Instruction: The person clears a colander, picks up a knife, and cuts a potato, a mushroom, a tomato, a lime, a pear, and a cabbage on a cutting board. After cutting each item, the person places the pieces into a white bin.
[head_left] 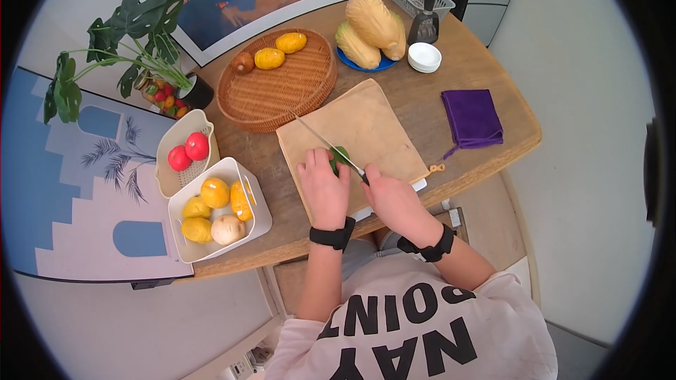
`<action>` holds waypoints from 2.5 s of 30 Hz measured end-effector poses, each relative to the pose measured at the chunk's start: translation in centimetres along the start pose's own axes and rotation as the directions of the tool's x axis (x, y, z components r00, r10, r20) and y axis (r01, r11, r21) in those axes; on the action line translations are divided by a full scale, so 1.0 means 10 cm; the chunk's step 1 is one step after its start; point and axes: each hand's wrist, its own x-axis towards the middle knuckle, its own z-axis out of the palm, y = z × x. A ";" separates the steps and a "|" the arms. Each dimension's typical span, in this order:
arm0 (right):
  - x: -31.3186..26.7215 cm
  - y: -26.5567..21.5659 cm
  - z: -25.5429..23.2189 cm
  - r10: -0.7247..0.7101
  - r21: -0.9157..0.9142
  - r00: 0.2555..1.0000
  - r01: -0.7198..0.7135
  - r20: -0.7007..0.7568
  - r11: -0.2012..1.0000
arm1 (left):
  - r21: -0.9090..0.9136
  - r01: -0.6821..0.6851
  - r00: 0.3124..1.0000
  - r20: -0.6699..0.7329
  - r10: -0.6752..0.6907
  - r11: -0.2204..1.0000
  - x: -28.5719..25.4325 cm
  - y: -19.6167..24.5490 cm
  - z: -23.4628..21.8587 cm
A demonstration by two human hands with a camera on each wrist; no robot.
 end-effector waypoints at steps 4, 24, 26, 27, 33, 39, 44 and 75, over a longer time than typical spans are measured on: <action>0.00 0.00 0.00 -0.003 -0.001 1.000 0.003 0.000 1.000 | -0.028 0.002 1.000 0.004 -0.002 1.000 -0.02 0.01 -0.04; -0.02 0.24 -0.03 0.129 -0.016 0.991 -0.129 0.041 0.992 | 0.017 -0.139 0.958 0.257 0.130 0.990 0.13 -0.03 -0.24; -0.05 0.23 0.01 0.119 -0.003 0.993 -0.119 0.026 0.993 | 0.060 -0.134 0.972 0.205 0.119 0.989 0.13 0.01 -0.20; -0.05 0.22 0.00 0.124 -0.002 0.991 -0.124 0.041 0.992 | 0.045 -0.160 0.974 0.170 0.151 0.986 0.12 0.01 -0.16; -0.05 0.21 -0.07 0.102 0.001 0.995 -0.102 0.008 0.995 | 0.043 -0.177 0.965 0.202 0.165 0.983 0.11 0.13 -0.07; -0.02 0.13 -0.16 0.098 -0.006 0.995 -0.098 -0.002 0.995 | 0.101 -0.108 0.986 0.136 0.094 0.989 0.17 0.17 0.07; -0.02 0.16 -0.14 0.108 0.000 0.994 -0.108 0.000 0.994 | 0.145 -0.107 0.990 0.105 0.092 0.984 0.16 0.17 0.13; 0.06 0.15 0.04 0.091 0.091 0.996 -0.092 0.017 0.992 | 0.038 -0.040 0.999 0.016 0.039 0.998 0.12 0.07 0.12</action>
